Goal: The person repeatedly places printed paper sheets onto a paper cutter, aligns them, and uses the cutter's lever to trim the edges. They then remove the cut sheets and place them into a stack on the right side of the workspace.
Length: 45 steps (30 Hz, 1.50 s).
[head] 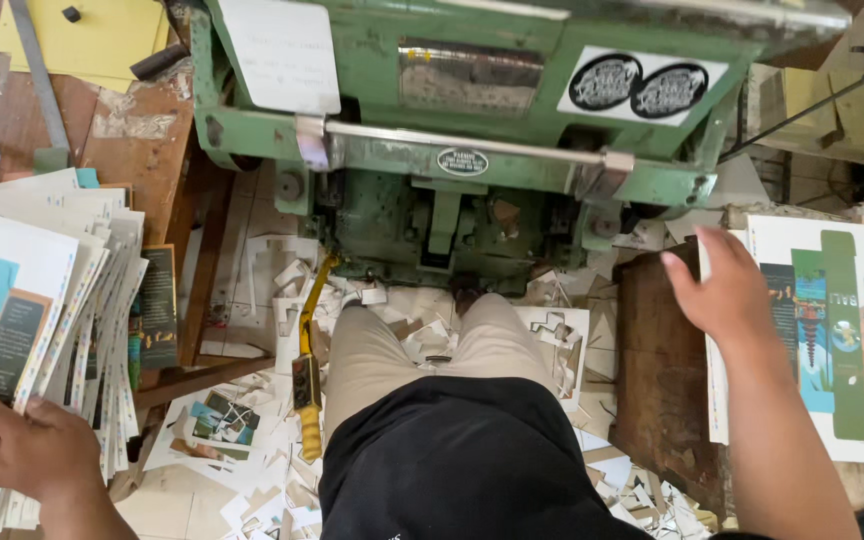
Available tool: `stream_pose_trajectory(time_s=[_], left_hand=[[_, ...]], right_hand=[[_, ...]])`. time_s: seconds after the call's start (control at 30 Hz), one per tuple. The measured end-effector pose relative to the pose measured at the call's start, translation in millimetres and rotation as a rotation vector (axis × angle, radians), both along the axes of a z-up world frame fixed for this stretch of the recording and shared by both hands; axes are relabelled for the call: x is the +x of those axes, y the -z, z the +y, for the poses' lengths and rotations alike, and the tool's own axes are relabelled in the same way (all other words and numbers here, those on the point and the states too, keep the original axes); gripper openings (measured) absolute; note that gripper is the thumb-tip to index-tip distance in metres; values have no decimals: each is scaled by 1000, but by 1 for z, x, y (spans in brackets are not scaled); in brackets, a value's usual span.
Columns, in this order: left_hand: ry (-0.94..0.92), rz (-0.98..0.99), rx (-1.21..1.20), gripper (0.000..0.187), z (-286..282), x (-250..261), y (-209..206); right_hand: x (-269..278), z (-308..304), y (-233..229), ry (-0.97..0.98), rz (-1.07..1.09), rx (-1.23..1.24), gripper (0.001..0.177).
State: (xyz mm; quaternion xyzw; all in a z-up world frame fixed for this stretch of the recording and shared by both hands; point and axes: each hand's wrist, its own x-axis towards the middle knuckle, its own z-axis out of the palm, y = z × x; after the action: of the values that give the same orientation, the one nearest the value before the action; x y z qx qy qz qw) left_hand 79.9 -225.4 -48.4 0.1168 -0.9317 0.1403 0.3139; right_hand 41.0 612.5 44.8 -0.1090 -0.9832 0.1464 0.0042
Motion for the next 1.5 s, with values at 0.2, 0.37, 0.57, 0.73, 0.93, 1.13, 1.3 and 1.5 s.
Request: stream_pose_trajectory(time_s=[0.2,0.37,0.57,0.73,0.93,1.13,1.3,1.5], left_hand=[[-314,-216,592,80,111,-39,-30],[33,-430,575,72,221,-76,-35],[611,-473,656,72,340,-105,-47],[933,-379,620,65,404,-107,-55],[1191,-183,548,44,427,-126,-140],[1031,-548,585,61,448,-214,-107],[750,-1089,397,94,433,-182,-50],[957,-628,407,94,350,-29,-51]], right_hand=[[167,134,89,700,-747,412,77],[242,181,158,683,-590,324,78],[202,124,34,1010,-471,-381,51],[213,158,71,909,-617,-214,49],[269,154,110,615,217,522,40],[161,82,46,180,558,381,46],[42,-21,45,-322,722,193,40],[-64,-68,92,-592,607,186,33]])
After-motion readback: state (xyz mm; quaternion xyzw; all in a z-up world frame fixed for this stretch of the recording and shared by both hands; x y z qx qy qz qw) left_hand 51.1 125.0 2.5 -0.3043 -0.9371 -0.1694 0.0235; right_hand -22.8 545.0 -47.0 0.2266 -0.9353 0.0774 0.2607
